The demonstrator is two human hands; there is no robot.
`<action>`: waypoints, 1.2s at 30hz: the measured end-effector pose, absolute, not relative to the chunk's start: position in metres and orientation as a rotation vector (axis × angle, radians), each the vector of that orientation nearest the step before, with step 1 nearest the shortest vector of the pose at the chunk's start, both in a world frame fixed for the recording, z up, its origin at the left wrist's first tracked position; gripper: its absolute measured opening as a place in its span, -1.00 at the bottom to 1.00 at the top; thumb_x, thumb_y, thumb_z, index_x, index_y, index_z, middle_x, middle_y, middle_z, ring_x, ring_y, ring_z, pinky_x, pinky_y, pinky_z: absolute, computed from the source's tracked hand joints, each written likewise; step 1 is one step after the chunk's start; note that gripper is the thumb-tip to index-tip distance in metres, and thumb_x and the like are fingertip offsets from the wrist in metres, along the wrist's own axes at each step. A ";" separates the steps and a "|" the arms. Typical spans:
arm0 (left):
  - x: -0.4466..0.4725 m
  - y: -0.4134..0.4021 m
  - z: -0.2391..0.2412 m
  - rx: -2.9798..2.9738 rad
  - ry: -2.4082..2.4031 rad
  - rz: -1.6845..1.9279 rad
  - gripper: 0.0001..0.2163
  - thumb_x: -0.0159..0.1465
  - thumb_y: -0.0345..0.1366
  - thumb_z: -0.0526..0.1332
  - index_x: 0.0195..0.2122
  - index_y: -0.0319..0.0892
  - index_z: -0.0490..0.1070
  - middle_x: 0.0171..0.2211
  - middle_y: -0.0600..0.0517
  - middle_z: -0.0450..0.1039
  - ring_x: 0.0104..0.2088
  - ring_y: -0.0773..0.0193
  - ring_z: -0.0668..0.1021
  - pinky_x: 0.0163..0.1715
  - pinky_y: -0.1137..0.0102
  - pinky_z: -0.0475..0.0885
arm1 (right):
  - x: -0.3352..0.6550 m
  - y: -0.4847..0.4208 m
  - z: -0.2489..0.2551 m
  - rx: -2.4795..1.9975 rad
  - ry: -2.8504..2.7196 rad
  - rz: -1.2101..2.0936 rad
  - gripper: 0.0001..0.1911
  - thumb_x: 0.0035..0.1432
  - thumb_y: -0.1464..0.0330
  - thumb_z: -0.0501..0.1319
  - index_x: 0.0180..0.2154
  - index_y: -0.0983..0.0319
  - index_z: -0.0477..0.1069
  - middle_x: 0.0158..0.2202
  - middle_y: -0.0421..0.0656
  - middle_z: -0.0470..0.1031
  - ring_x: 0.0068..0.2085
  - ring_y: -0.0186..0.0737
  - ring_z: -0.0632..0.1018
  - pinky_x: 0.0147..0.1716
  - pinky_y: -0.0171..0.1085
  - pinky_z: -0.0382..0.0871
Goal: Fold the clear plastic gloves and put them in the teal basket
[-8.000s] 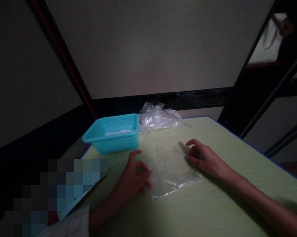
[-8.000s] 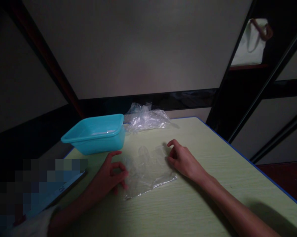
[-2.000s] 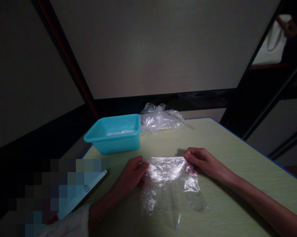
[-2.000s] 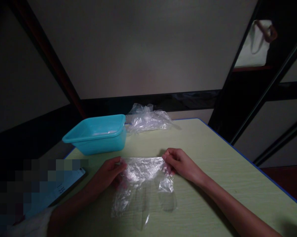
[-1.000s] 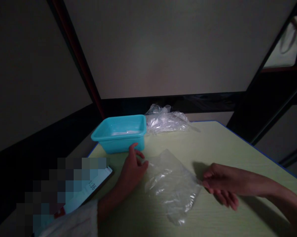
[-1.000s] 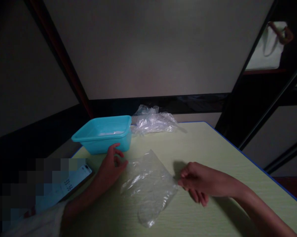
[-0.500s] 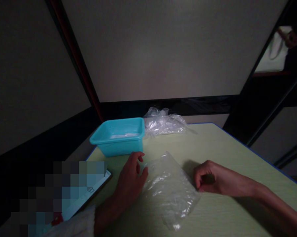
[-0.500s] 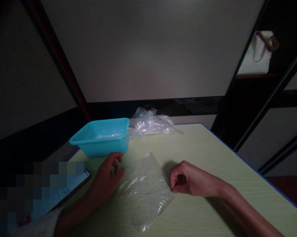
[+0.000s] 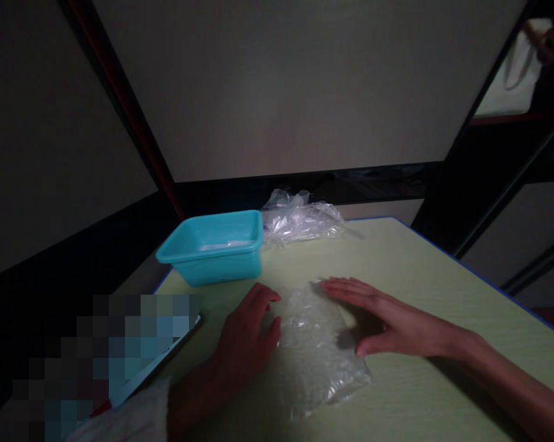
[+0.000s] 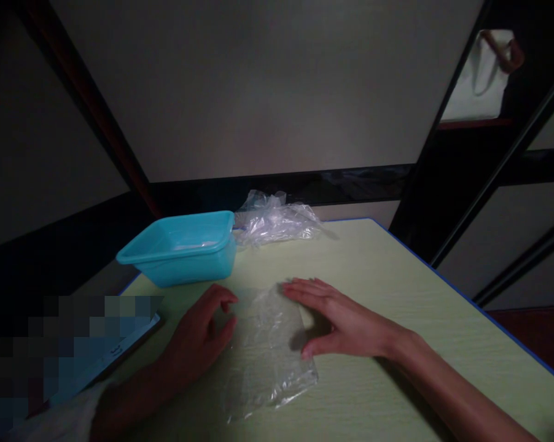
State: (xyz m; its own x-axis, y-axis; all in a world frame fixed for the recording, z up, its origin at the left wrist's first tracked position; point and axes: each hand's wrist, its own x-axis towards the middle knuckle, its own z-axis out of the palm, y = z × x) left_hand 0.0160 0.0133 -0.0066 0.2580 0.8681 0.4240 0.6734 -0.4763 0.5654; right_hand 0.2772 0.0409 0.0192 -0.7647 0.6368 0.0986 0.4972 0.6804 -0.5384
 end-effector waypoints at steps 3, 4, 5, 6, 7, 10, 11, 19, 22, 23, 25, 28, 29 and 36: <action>0.017 0.011 -0.004 2.350 1.332 1.024 -0.84 0.12 -0.45 0.02 -0.28 -0.16 0.27 -0.28 -0.02 0.32 -0.26 0.19 0.42 -0.27 0.32 0.37 | 0.277 0.041 0.012 -0.960 -2.775 0.676 -0.01 0.01 -0.07 0.17 0.28 0.26 -0.20 0.31 0.05 -0.15 0.30 0.05 -0.11 0.20 0.18 -0.32; 0.017 0.010 -0.004 2.379 1.305 1.021 -0.85 0.13 -0.45 0.03 -0.28 -0.16 0.28 -0.27 -0.02 0.33 -0.24 0.19 0.42 -0.25 0.32 0.37 | 0.276 0.041 0.010 -0.978 -2.810 0.653 0.01 0.02 -0.08 0.16 0.28 0.28 -0.25 0.32 0.06 -0.19 0.30 0.05 -0.14 0.20 0.18 -0.36; 0.017 0.009 -0.004 2.405 1.282 1.018 -0.86 0.14 -0.45 0.03 -0.28 -0.16 0.28 -0.26 -0.02 0.33 -0.23 0.19 0.42 -0.23 0.31 0.37 | 0.276 0.041 0.008 -0.992 -2.837 0.633 0.02 0.02 -0.08 0.14 0.28 0.30 -0.28 0.32 0.07 -0.23 0.30 0.05 -0.15 0.20 0.18 -0.38; 0.017 0.009 -0.004 2.431 1.262 1.017 -0.86 0.14 -0.45 0.04 -0.28 -0.16 0.28 -0.26 -0.03 0.33 -0.22 0.19 0.41 -0.21 0.31 0.37 | 0.275 0.041 0.007 -1.001 -2.857 0.615 0.03 0.02 -0.09 0.13 0.28 0.30 -0.31 0.31 0.08 -0.24 0.30 0.06 -0.16 0.20 0.17 -0.39; 0.017 0.008 -0.004 2.455 1.248 1.016 -0.86 0.15 -0.44 0.05 -0.27 -0.17 0.29 -0.25 -0.04 0.33 -0.21 0.18 0.41 -0.19 0.30 0.37 | 0.275 0.041 0.006 -1.006 -2.869 0.603 0.04 0.02 -0.10 0.12 0.28 0.30 -0.32 0.31 0.09 -0.25 0.29 0.07 -0.17 0.19 0.17 -0.40; 0.016 0.008 -0.007 2.495 1.236 0.988 -0.84 0.14 -0.43 0.08 -0.24 -0.18 0.30 -0.20 -0.07 0.34 -0.17 0.15 0.41 -0.15 0.27 0.36 | 0.274 0.041 0.005 -1.030 -2.881 0.604 0.04 0.02 -0.13 0.08 0.28 0.33 -0.32 0.30 0.12 -0.27 0.29 0.09 -0.17 0.19 0.19 -0.40; 0.016 0.009 -0.007 2.495 1.239 0.974 -0.84 0.14 -0.42 0.08 -0.23 -0.18 0.30 -0.19 -0.08 0.35 -0.16 0.14 0.41 -0.14 0.26 0.35 | 0.274 0.041 0.004 -1.043 -2.878 0.603 0.04 0.02 -0.14 0.07 0.28 0.35 -0.31 0.30 0.13 -0.27 0.29 0.10 -0.17 0.19 0.20 -0.39; 0.016 0.011 0.001 2.131 1.345 1.078 -0.88 0.19 -0.35 0.00 -0.34 -0.18 0.30 -0.40 -0.01 0.42 -0.39 0.22 0.46 -0.38 0.35 0.37 | 0.273 0.034 0.026 -0.958 -2.745 0.439 -0.30 0.06 0.01 0.19 0.12 0.32 0.24 0.19 0.14 0.18 0.20 0.12 0.20 0.12 0.15 0.05; 0.017 0.012 0.003 1.935 1.355 1.045 -0.86 0.20 -0.31 -0.02 -0.29 -0.18 0.29 -0.44 0.01 0.46 -0.46 0.24 0.48 -0.46 0.39 0.36 | 0.272 0.023 0.043 -0.878 -2.736 0.552 -0.83 0.11 0.28 0.24 -0.31 0.26 0.48 -0.25 -0.08 0.49 -0.18 -0.15 0.49 -0.14 -0.13 0.35; 0.018 0.012 0.003 1.900 1.347 1.032 -0.84 0.20 -0.30 -0.02 -0.28 -0.18 0.29 -0.44 0.01 0.48 -0.45 0.24 0.49 -0.47 0.39 0.35 | 0.272 0.020 0.047 -0.887 -2.757 0.580 -0.91 0.07 0.35 0.27 -0.37 0.25 0.47 -0.33 -0.13 0.48 -0.24 -0.19 0.49 -0.20 -0.18 0.36; 0.019 0.012 0.003 1.869 1.323 1.005 -0.83 0.20 -0.29 -0.02 -0.27 -0.18 0.30 -0.42 0.00 0.50 -0.43 0.22 0.51 -0.46 0.40 0.35 | 0.272 0.013 0.050 -0.918 -2.805 0.567 -0.96 0.00 0.43 0.31 -0.43 0.23 0.46 -0.38 -0.18 0.46 -0.27 -0.21 0.49 -0.23 -0.20 0.35; 0.020 0.012 0.003 1.862 1.285 0.968 -0.82 0.18 -0.28 0.00 -0.26 -0.18 0.32 -0.39 -0.02 0.53 -0.38 0.21 0.53 -0.45 0.40 0.34 | 0.271 0.007 0.046 -0.921 -2.868 0.479 -0.91 -0.03 0.48 0.31 -0.48 0.21 0.44 -0.39 -0.21 0.45 -0.26 -0.21 0.47 -0.20 -0.18 0.32; 0.021 0.012 0.004 1.857 1.276 0.958 -0.82 0.18 -0.28 0.01 -0.26 -0.17 0.32 -0.37 -0.02 0.54 -0.37 0.21 0.53 -0.45 0.41 0.34 | 0.270 0.006 0.044 -0.906 -2.882 0.454 -0.91 -0.03 0.48 0.31 -0.49 0.21 0.43 -0.41 -0.23 0.44 -0.27 -0.21 0.47 -0.19 -0.18 0.31; 0.023 0.014 0.000 1.822 1.209 0.906 -0.84 0.16 -0.32 0.04 -0.26 -0.18 0.32 -0.38 0.02 0.53 -0.36 0.21 0.53 -0.39 0.42 0.34 | 0.268 -0.002 0.035 -0.770 -2.916 0.075 -0.86 0.08 0.48 0.21 -0.50 0.21 0.36 -0.44 -0.23 0.40 -0.35 -0.25 0.40 -0.27 -0.19 0.23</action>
